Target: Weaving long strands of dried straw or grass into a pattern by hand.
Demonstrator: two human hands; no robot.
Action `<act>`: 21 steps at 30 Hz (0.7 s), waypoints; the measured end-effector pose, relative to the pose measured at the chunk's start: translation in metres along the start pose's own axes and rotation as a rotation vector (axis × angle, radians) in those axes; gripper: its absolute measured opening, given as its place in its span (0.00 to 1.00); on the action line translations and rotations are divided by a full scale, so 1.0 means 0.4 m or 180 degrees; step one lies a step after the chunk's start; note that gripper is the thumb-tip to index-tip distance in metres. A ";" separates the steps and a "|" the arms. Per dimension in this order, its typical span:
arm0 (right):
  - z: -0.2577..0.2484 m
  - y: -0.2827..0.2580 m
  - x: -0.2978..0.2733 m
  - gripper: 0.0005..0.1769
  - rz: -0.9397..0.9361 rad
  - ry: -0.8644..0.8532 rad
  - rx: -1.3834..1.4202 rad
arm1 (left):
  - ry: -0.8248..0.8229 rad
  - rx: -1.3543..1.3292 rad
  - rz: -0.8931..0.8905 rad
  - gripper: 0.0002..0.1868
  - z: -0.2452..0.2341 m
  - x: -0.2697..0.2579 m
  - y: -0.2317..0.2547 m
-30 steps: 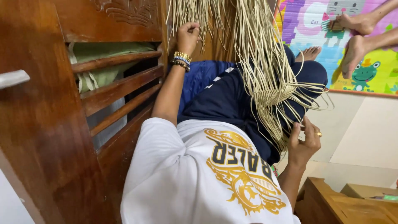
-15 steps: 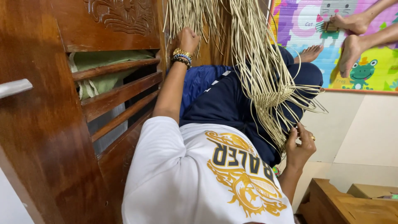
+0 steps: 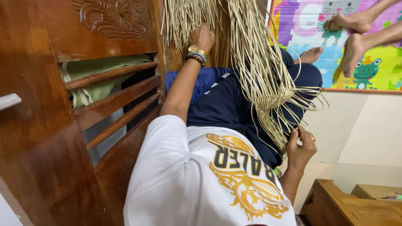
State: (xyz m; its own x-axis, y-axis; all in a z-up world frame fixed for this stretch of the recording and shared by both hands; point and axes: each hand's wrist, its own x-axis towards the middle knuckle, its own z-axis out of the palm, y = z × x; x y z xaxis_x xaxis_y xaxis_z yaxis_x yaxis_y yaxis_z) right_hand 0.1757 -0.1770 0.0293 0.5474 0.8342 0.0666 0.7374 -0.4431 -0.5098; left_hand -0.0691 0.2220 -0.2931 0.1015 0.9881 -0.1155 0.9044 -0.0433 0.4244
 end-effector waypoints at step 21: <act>0.004 0.029 0.041 0.14 -0.0033 -0.0135 -0.0233 | -0.1241 -0.4939 -0.1502 0.23 -0.323 -0.121 -0.051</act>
State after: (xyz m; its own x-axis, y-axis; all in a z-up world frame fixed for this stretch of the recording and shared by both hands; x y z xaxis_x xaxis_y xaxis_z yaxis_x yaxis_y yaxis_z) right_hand 0.1925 -0.1679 0.0232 0.5234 0.8514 0.0344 0.7708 -0.4559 -0.4450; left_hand -0.1461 0.1940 -0.1801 0.2636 0.7670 -0.5850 -0.3342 0.6415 0.6905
